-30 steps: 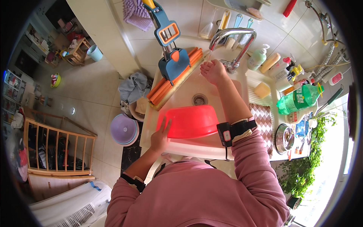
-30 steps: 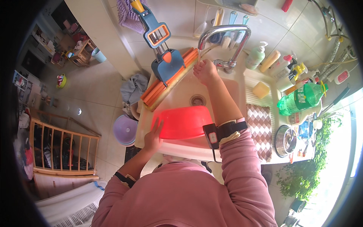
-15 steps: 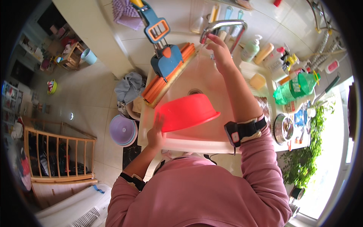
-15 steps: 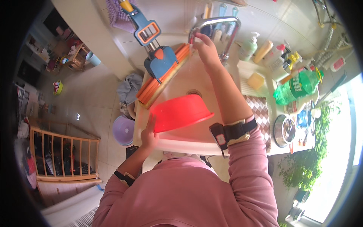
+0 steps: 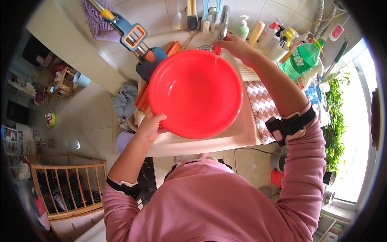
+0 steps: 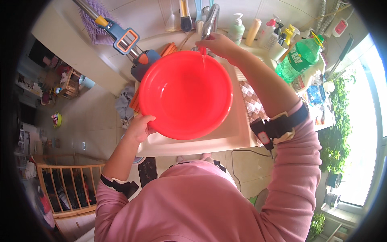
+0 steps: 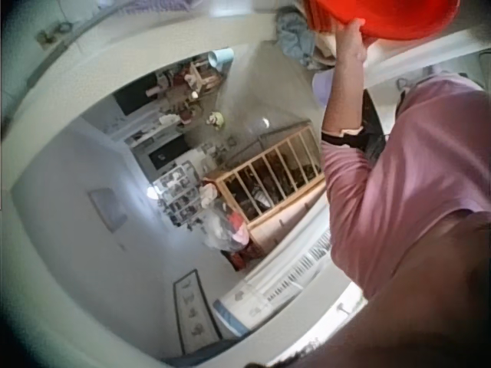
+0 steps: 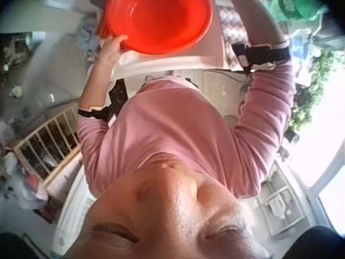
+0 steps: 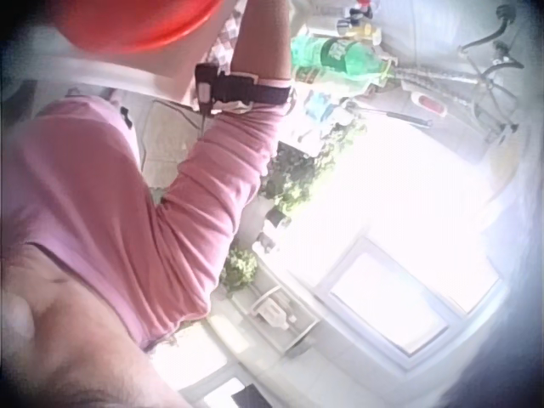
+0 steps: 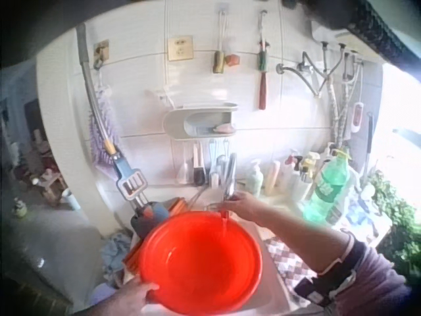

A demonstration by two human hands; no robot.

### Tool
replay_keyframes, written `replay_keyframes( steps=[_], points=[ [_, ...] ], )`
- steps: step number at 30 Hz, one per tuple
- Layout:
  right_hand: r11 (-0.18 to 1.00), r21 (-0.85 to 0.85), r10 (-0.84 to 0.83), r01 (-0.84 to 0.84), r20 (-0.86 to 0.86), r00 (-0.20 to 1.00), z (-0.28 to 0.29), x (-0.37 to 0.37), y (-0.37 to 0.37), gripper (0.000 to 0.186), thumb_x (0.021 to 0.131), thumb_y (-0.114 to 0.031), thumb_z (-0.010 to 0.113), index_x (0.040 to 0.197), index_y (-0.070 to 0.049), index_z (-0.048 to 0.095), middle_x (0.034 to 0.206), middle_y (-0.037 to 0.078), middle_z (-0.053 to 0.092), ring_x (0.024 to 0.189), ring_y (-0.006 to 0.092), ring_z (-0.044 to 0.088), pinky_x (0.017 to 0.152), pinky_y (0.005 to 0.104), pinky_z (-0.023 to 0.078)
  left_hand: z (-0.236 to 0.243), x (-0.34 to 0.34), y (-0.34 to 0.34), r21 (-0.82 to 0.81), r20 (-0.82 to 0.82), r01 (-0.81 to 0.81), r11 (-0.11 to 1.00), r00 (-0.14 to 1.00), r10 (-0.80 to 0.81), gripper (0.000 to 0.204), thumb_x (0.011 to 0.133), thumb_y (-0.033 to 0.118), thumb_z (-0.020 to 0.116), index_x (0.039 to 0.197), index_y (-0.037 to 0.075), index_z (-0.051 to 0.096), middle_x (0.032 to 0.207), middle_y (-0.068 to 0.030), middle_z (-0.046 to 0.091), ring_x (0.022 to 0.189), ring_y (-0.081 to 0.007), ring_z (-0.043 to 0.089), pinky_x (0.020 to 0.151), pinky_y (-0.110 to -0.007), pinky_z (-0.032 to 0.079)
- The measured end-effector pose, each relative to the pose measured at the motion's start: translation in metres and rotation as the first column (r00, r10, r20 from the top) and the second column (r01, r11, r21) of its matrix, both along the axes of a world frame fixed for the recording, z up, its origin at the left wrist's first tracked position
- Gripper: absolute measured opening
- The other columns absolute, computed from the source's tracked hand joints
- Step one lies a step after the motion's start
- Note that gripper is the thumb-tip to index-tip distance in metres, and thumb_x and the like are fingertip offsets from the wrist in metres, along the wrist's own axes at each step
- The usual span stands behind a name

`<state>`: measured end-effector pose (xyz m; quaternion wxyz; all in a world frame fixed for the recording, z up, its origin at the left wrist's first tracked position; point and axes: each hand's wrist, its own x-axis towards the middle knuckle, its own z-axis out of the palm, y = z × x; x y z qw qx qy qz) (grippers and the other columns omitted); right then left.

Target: The person washes a small orange utensil under running water, then rinses a red plastic basin. They place a metal pot into the basin and stir its contents with a spoon. The person also handles a green bottle of dish soap.

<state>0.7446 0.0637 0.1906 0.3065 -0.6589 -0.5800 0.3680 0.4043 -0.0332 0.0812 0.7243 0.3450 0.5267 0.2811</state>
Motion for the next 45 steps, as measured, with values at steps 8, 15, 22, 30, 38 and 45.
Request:
replay_keyframes(
  steps=[8,15,22,30,38,45],
  points=[
    [0.994,-0.041,-0.095,0.101,0.125,0.988,0.011,0.081,-0.036,0.034,0.086,-0.033,0.063,0.103,-0.004,0.069,0.098,0.004,0.068,0.099,0.0145,0.058,0.091,0.0292,0.040,0.034,0.105,0.008,-0.095,0.103,0.282,0.955,0.957,-0.272,0.026,0.088,0.014,0.055,0.113,0.005,0.058,0.108,-0.0100,0.065,0.094,-0.0219,0.065,0.083,-0.040,0.055],
    [0.985,0.013,-0.171,0.174,0.263,0.949,0.018,0.119,-0.046,0.038,0.084,-0.038,0.065,0.107,-0.009,0.070,0.100,0.006,0.069,0.096,0.0165,0.060,0.088,0.0304,0.044,0.019,0.193,-0.004,-0.157,0.194,0.346,0.925,0.929,-0.315,0.028,0.089,0.009,0.052,0.116,0.002,0.054,0.113,-0.0106,0.063,0.098,-0.0224,0.065,0.088,-0.040,0.055],
    [0.978,0.189,-0.168,0.089,0.459,0.872,0.007,0.143,-0.091,0.064,0.085,-0.041,0.070,0.133,-0.003,0.051,0.131,0.015,0.055,0.120,0.0261,0.054,0.102,0.0372,0.042,0.004,0.213,-0.010,-0.129,0.175,0.372,0.919,0.921,-0.348,0.027,0.089,0.009,0.051,0.115,0.001,0.055,0.112,-0.0108,0.063,0.098,-0.0217,0.065,0.085,-0.037,0.056],
    [0.902,0.373,-0.394,0.219,0.499,0.772,-0.019,0.166,-0.253,0.043,0.085,-0.020,0.069,0.124,-0.006,0.057,0.126,0.014,0.057,0.117,0.0308,0.053,0.100,0.0404,0.042,0.005,0.238,-0.016,-0.077,0.162,0.437,0.896,0.892,-0.421,0.026,0.090,0.011,0.053,0.113,0.001,0.057,0.110,-0.0117,0.064,0.096,-0.0213,0.065,0.080,-0.036,0.056],
    [0.499,0.378,-0.796,0.779,-0.154,0.585,-0.119,0.157,-0.332,0.034,0.089,-0.015,0.064,0.120,-0.002,0.058,0.119,0.010,0.060,0.102,0.0193,0.060,0.087,0.0323,0.049,0.002,0.247,-0.012,-0.048,0.143,0.451,0.891,0.886,-0.441,0.027,0.092,0.012,0.053,0.115,-0.001,0.057,0.112,-0.0128,0.064,0.098,-0.0224,0.065,0.082,-0.038,0.057],
    [0.128,-0.056,-0.929,0.990,-0.355,0.101,-0.173,0.225,-0.347,0.054,0.089,-0.028,0.065,0.129,0.002,0.046,0.122,0.014,0.053,0.102,0.0212,0.056,0.079,0.0346,0.052,0.004,0.243,-0.007,-0.040,0.163,0.506,0.862,0.854,-0.494,0.027,0.093,0.013,0.053,0.116,-0.001,0.055,0.112,-0.0120,0.064,0.097,-0.0205,0.065,0.080,-0.036,0.058]
  ],
)
